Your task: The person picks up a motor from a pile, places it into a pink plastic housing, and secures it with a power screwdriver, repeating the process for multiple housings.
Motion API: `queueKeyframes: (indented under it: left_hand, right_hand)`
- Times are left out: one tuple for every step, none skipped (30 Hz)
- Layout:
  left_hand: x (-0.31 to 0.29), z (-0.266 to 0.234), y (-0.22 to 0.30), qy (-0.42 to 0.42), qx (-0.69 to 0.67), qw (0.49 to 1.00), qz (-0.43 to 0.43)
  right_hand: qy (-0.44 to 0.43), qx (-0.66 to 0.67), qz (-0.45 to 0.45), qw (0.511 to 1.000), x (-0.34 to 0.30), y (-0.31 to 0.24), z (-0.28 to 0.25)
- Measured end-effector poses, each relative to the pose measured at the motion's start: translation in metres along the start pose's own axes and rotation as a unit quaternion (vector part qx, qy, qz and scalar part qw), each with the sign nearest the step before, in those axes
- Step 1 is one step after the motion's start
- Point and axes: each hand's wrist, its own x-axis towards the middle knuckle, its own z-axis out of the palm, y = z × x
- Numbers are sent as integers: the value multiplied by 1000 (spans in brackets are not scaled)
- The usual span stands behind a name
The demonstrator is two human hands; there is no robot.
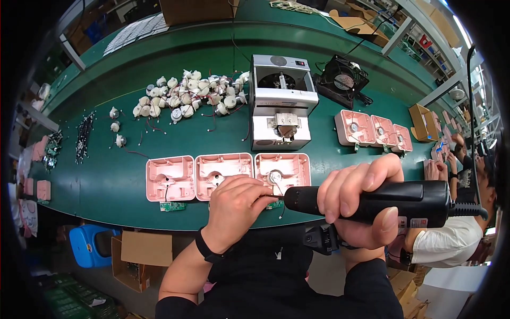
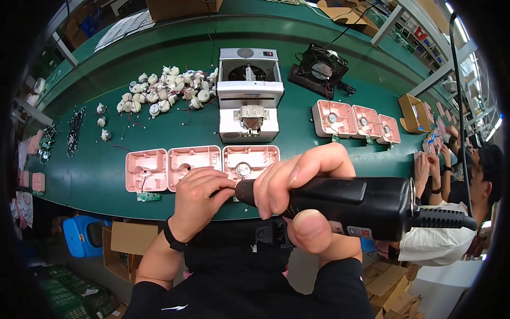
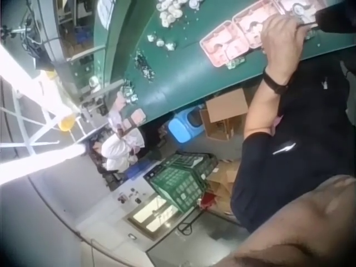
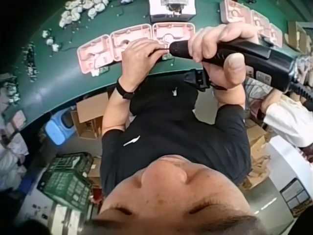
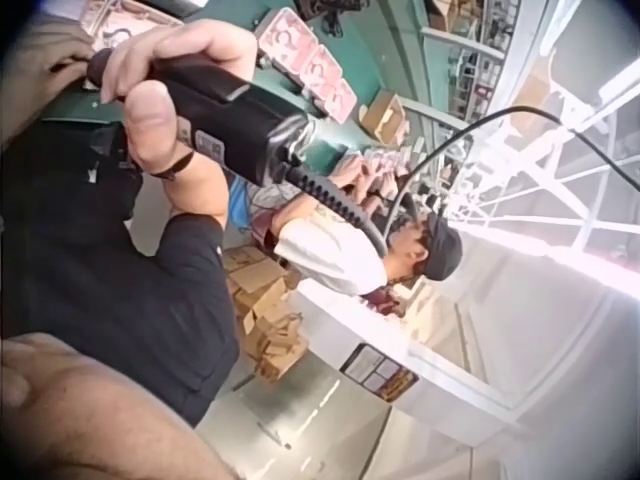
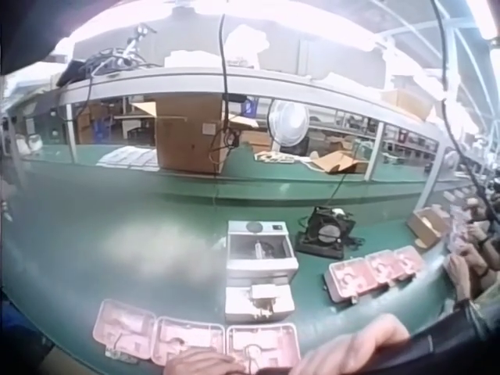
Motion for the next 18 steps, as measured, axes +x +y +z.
queueKeyframes:
  left_hand:
    - [0, -1, 2, -1, 3, 1000, 2]
    - [-1, -3, 4, -2, 6, 1000, 4]
    - [-1, -4, 6, -2, 9, 1000, 6]
    - [-1, -4, 6, -2, 9, 1000, 6]
    - [-1, -4, 6, 3, 15, 1000, 15]
    - [-1, -4, 6, 7, 21, 999, 24]
    - [-1, -4, 6, 12, 27, 999, 33]
    - [0, -4, 6, 12, 27, 999, 33]
    - [0, -5, 7, 12, 30, 999, 38]
    - [0, -5, 8, 12, 32, 998, 43]
    - [0, -6, 8, 11, 35, 998, 48]
    - [1, -6, 9, 12, 35, 998, 48]
    - [1, -6, 11, 11, 36, 998, 51]
    - [2, -6, 12, 10, 38, 998, 55]
    - [1, -6, 12, 9, 41, 997, 57]
    - [1, -5, 12, 10, 41, 998, 56]
    - [0, -4, 11, 9, 48, 997, 62]
    - [-1, -4, 10, 9, 53, 996, 70]
  right_hand:
    - [1, 1, 5, 1000, -1, 0, 1]
    - [2, 2, 10, 1000, -2, 1, 1]
    - [2, 2, 10, 1000, -3, 0, 1]
    - [-5, 2, 7, 1000, -3, -1, 1]
    - [-12, 3, 5, 1000, -3, -3, 0]
    - [-18, 3, 3, 1000, -4, -3, 0]
    - [-18, 3, 3, 1000, -4, -4, 0]
    - [-12, 4, 10, 1000, -5, -4, 1]
    - [-6, 4, 18, 1000, -6, -4, 2]
    - [-1, 5, 26, 1000, -6, -3, 3]
    - [-1, 5, 26, 1000, -6, -2, 4]
    - [3, -24, 11, 1000, -5, -1, 5]
    - [8, -53, -4, 999, -4, 0, 6]
    - [12, -82, -19, 996, -3, 0, 7]
    - [11, -82, -18, 996, -2, 0, 7]
    - [8, -76, -5, 997, 0, 1, 7]
    - [4, -70, 7, 997, 1, 1, 7]
    - [2, -65, 20, 998, 2, 1, 7]
